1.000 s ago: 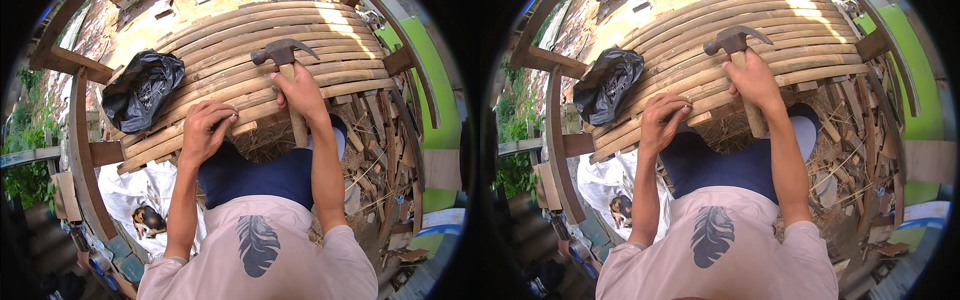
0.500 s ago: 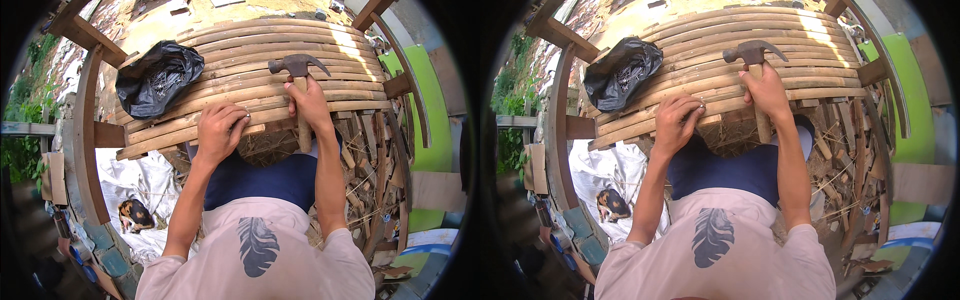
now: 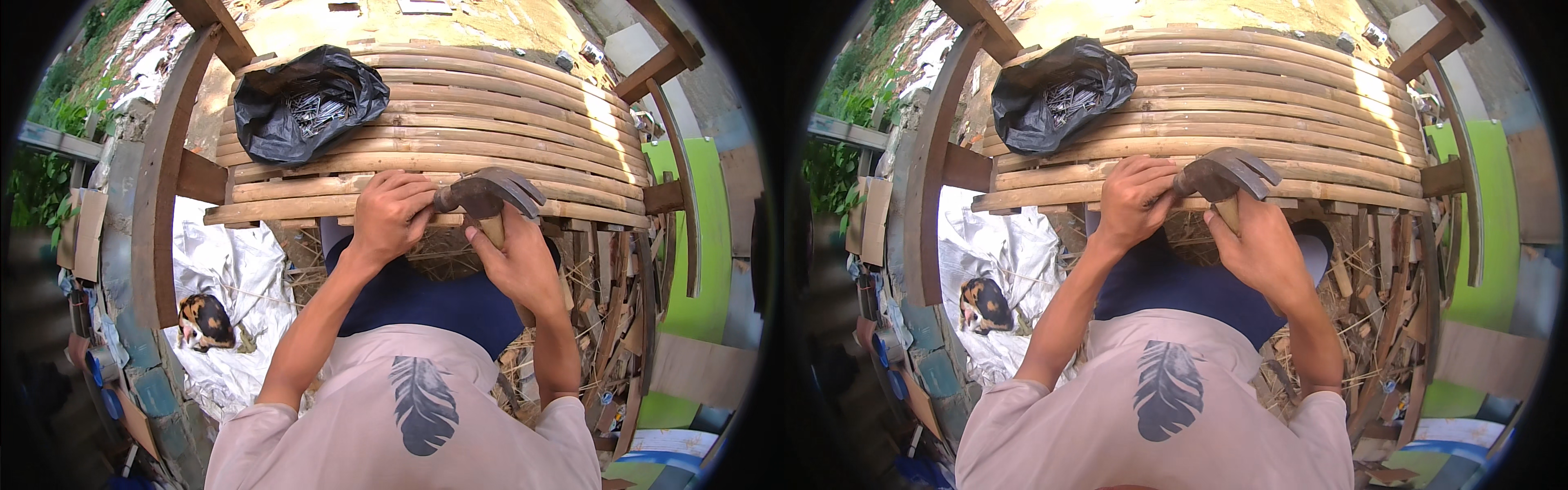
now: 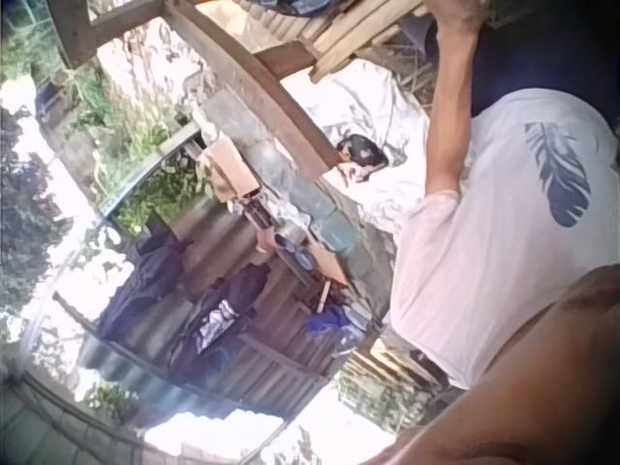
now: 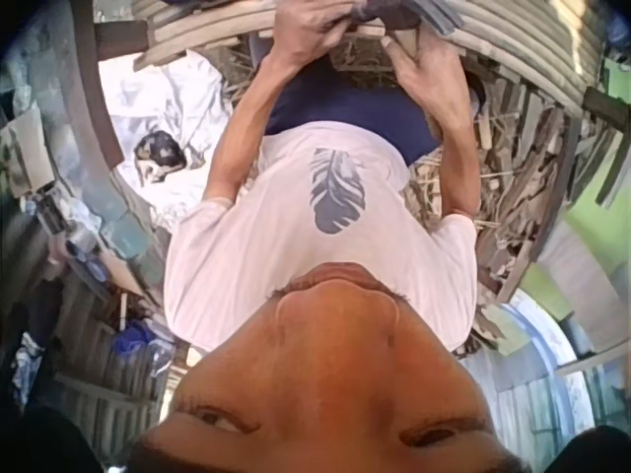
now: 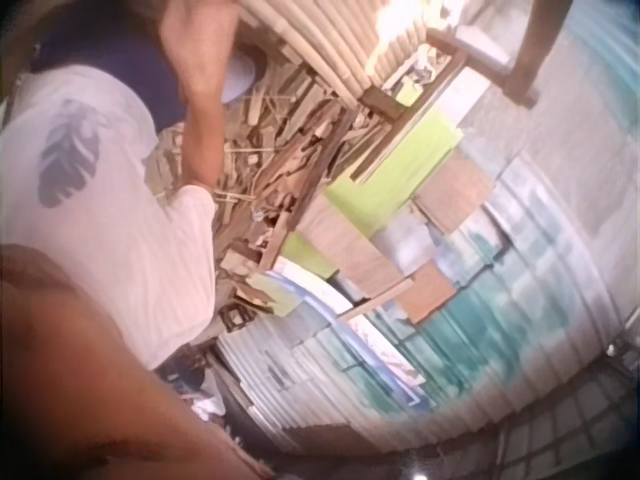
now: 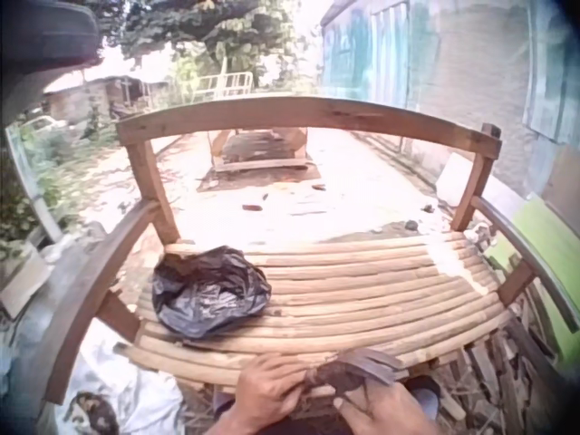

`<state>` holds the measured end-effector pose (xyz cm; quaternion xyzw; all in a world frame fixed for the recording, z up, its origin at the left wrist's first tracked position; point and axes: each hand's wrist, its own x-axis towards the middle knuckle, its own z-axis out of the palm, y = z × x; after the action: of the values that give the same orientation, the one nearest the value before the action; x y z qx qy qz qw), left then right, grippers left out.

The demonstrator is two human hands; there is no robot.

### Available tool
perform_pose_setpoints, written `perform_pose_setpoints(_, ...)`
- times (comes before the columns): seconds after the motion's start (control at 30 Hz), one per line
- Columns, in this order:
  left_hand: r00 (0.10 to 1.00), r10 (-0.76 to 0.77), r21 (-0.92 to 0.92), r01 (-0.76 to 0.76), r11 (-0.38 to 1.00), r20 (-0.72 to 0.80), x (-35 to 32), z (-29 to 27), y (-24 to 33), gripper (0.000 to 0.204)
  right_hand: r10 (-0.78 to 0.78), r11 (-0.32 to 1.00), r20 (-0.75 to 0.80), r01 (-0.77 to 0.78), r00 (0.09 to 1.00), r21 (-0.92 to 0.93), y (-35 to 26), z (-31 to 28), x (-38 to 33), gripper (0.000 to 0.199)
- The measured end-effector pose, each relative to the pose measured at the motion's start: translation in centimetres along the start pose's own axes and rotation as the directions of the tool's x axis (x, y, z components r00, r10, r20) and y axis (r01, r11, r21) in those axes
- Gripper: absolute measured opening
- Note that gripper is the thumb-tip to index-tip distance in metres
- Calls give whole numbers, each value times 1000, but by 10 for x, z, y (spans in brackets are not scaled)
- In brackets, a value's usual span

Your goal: The person hammers nails into a curved wooden bench seat using a hammer. They repeatedly pick nails from a black plastic bag and drive them into the slats to secure them to the frame.

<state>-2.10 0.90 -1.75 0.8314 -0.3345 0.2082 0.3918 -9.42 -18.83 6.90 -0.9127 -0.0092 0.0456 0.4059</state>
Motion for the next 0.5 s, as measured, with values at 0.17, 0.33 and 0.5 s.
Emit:
perform_pose_setpoints(0.17, 1000, -11, -27, 10, 1000, -26, 1, 1, 3, 18, -183, 981, -123, 173, 975, -89, -9, 0, -3, 31)
perform_pose_setpoints(0.33, 1000, 2, 17, -1, 1000, -28, -1, 2, 1, 13, -62, 993, -21, 59, 998, -104, -7, -3, 2, 33)
perform_pose_setpoints(0.5, 999, -25, 29, 26, 999, -23, 1, 1, 4, 10, -95, 990, -83, 86, 992, -109, -20, -9, -2, 35)
